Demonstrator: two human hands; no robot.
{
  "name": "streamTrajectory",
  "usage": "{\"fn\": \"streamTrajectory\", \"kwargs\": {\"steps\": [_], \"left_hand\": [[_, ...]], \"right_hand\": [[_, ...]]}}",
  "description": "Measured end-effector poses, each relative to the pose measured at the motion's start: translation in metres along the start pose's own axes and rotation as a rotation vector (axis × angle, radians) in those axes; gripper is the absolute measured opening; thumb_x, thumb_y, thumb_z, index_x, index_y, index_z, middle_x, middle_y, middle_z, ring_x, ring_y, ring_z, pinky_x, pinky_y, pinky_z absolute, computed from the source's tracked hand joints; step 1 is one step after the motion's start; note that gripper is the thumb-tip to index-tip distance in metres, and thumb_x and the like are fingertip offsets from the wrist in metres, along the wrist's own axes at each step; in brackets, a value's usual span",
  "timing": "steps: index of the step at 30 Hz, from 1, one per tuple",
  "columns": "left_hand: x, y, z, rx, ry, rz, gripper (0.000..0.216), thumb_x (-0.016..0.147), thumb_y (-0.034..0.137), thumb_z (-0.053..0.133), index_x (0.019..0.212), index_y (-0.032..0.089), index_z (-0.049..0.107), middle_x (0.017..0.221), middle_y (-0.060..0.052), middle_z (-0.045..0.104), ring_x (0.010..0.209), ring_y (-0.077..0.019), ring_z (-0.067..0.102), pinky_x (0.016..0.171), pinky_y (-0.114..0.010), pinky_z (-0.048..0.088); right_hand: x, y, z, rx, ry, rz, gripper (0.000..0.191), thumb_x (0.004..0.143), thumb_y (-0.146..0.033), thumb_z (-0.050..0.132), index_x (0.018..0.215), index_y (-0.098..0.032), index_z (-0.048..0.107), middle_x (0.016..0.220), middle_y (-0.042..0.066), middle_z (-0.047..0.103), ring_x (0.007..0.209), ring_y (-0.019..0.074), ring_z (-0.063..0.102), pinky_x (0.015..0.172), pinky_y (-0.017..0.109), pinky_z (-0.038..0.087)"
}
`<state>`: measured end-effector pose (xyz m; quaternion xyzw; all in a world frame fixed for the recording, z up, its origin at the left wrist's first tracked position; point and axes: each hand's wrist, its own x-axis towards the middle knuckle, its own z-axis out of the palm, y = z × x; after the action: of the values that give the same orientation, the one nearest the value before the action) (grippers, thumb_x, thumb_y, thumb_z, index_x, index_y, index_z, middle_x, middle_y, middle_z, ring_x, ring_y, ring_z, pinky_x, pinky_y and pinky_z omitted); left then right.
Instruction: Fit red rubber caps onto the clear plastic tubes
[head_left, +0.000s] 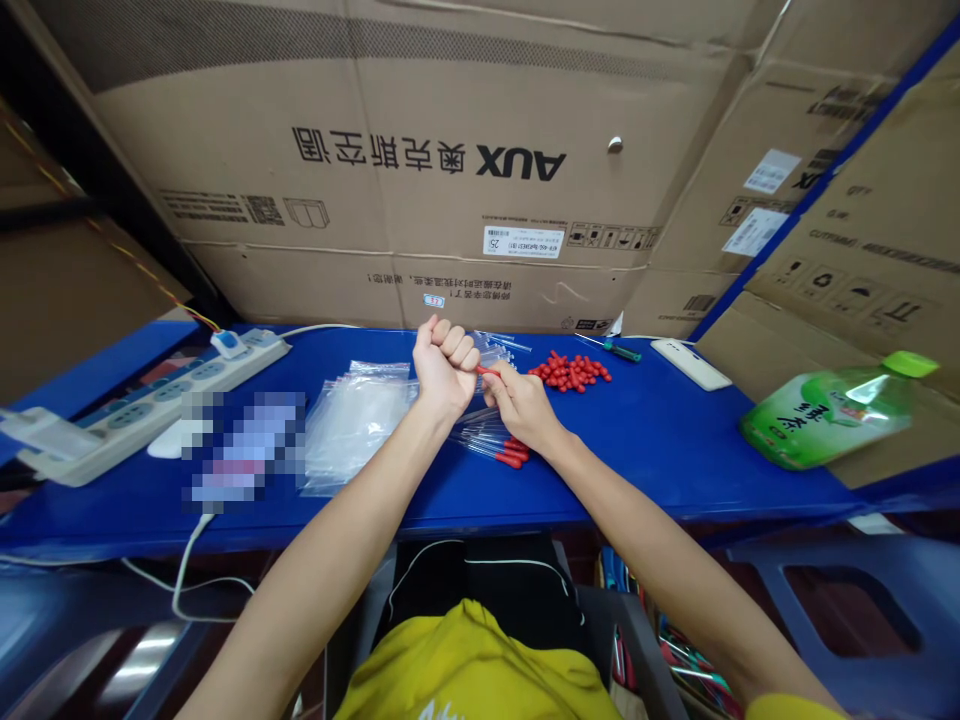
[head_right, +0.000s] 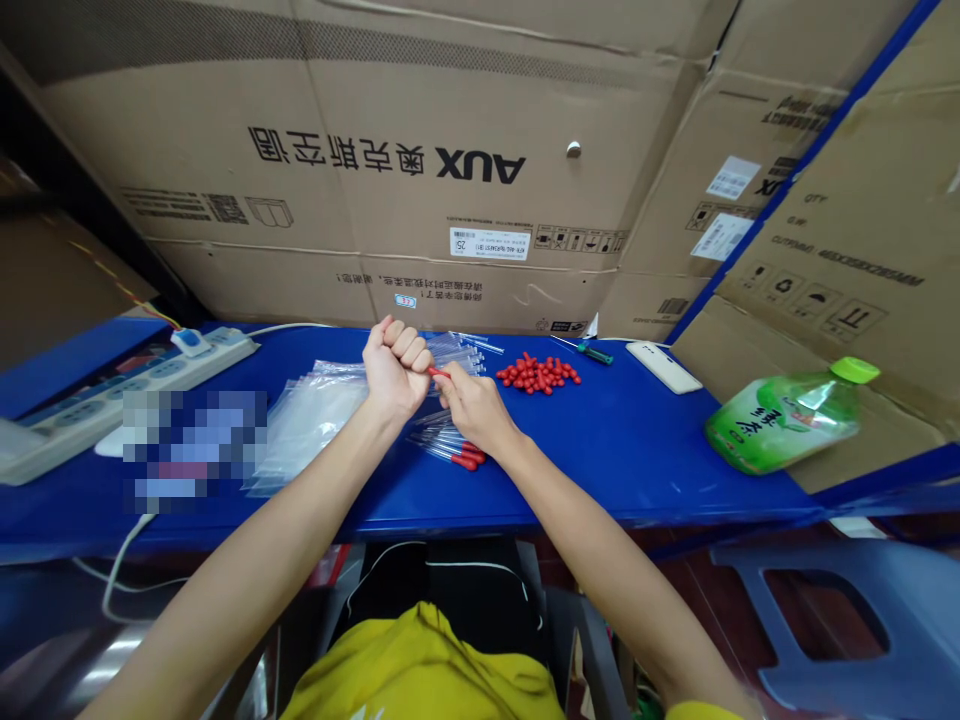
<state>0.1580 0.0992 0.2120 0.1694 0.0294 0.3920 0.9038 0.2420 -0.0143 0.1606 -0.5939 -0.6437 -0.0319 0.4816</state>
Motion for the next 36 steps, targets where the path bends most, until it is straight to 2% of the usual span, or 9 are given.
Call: {"fn": "streamTrajectory", "kwargs": {"steps": [11,19,22,27,32,36], "left_hand": [[-0.003,-0.002,0.002,0.0,-0.028,-0.01,0.048,0.105,0.027,0.038,0.065,0.022,0.012,0.05,0.008,0.013,0.037,-0.0068,0.014,0.036,-0.024,0.013],[-0.002,-0.004,-0.001,0.026,-0.017,-0.05,0.049,0.104,0.027,0.042,0.064,0.022,0.014,0.05,0.008,0.015,0.036,-0.0064,0.015,0.036,-0.024,0.012],[-0.001,-0.005,-0.004,0.006,-0.009,-0.025,0.049,0.104,0.026,0.042,0.064,0.022,0.014,0.05,0.008,0.014,0.037,-0.0069,0.015,0.037,-0.025,0.015],[-0.001,-0.003,-0.002,-0.046,-0.065,0.014,0.047,0.105,0.026,0.039,0.064,0.021,0.014,0.051,0.007,0.016,0.039,-0.0072,0.021,0.04,-0.023,0.023],[0.0,0.001,-0.001,-0.067,-0.017,0.028,0.049,0.105,0.027,0.039,0.064,0.021,0.012,0.05,0.007,0.014,0.039,-0.0078,0.018,0.039,-0.023,0.021],[-0.001,0.004,0.0,-0.041,0.018,0.065,0.051,0.105,0.029,0.039,0.064,0.021,0.011,0.049,0.007,0.012,0.038,-0.0081,0.015,0.038,-0.025,0.018]], "right_hand": [[0.0,-0.002,0.0,-0.018,0.011,-0.011,0.03,0.109,-0.038,0.038,0.087,-0.022,0.051,0.065,-0.001,0.063,0.054,0.0123,0.058,0.06,0.024,0.042],[-0.002,0.002,0.002,0.016,-0.035,0.029,0.029,0.109,-0.038,0.038,0.086,-0.023,0.049,0.064,-0.002,0.062,0.054,0.0127,0.058,0.061,0.025,0.043],[-0.002,0.005,0.002,0.02,-0.044,0.057,0.028,0.109,-0.038,0.039,0.089,-0.022,0.051,0.065,-0.002,0.062,0.055,0.0132,0.057,0.062,0.025,0.042],[0.001,0.005,-0.001,-0.002,0.012,0.099,0.025,0.108,-0.039,0.041,0.1,-0.021,0.057,0.069,-0.001,0.064,0.058,0.0145,0.059,0.063,0.026,0.043],[-0.001,0.007,-0.002,-0.122,0.042,0.092,0.022,0.106,-0.039,0.048,0.111,-0.021,0.059,0.08,0.002,0.068,0.065,0.0176,0.062,0.065,0.028,0.042],[-0.001,0.008,-0.001,-0.036,-0.015,0.106,0.023,0.108,-0.04,0.043,0.102,-0.023,0.056,0.072,0.0,0.064,0.06,0.0165,0.059,0.062,0.027,0.041]]}}
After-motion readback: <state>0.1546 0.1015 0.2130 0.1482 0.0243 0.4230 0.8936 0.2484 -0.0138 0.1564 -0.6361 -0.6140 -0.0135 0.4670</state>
